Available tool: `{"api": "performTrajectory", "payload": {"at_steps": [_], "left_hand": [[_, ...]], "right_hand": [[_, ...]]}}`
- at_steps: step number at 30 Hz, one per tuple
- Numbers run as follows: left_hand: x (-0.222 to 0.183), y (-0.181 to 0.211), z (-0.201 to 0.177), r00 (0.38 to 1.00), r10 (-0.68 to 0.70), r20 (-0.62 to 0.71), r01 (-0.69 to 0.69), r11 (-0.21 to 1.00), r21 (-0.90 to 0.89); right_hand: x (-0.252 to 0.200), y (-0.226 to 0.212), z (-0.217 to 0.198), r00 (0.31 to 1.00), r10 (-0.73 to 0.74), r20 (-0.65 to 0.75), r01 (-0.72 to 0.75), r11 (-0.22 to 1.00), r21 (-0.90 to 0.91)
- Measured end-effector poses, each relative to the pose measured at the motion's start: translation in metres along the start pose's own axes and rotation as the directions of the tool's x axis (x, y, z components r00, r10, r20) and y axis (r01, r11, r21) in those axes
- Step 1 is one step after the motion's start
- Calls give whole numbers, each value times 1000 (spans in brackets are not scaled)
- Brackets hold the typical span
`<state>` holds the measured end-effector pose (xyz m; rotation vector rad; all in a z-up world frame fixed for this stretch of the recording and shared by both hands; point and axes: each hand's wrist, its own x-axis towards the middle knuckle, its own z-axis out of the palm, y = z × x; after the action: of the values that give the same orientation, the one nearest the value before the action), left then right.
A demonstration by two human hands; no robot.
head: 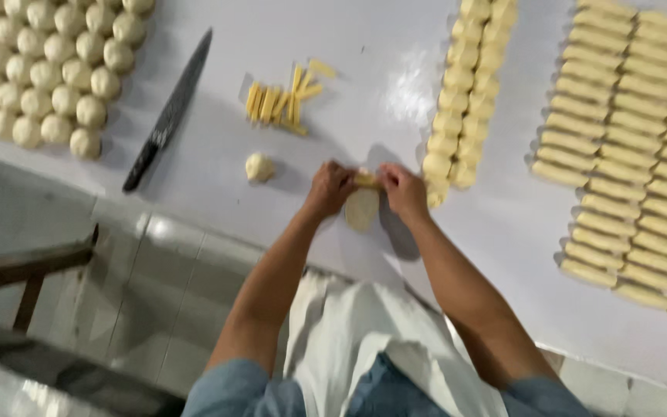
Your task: The person wraps small yellow sticks into pieces of dough by hand, rolling the dough over the sticks and placing the finished rolls in rows on a table.
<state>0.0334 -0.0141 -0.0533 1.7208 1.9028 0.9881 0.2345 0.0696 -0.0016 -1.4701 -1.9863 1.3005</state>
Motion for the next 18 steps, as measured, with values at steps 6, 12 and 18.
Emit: {"api": "performTrajectory", "payload": {"at_steps": [6,12,18], "left_hand": [[-3,5,0,995,-92,41,95,993,-76],[-10,23,-12,985,-146,87,152,986,-73],[-17,37,-22,973,-223,59,217,972,94]], "right_hand": [[2,-5,5,994,-110,-24,103,977,-187],[-6,2,-1,977,-194,93,208,963,-172],[-28,3,12,983,-172,-60,144,936,-321]]}}
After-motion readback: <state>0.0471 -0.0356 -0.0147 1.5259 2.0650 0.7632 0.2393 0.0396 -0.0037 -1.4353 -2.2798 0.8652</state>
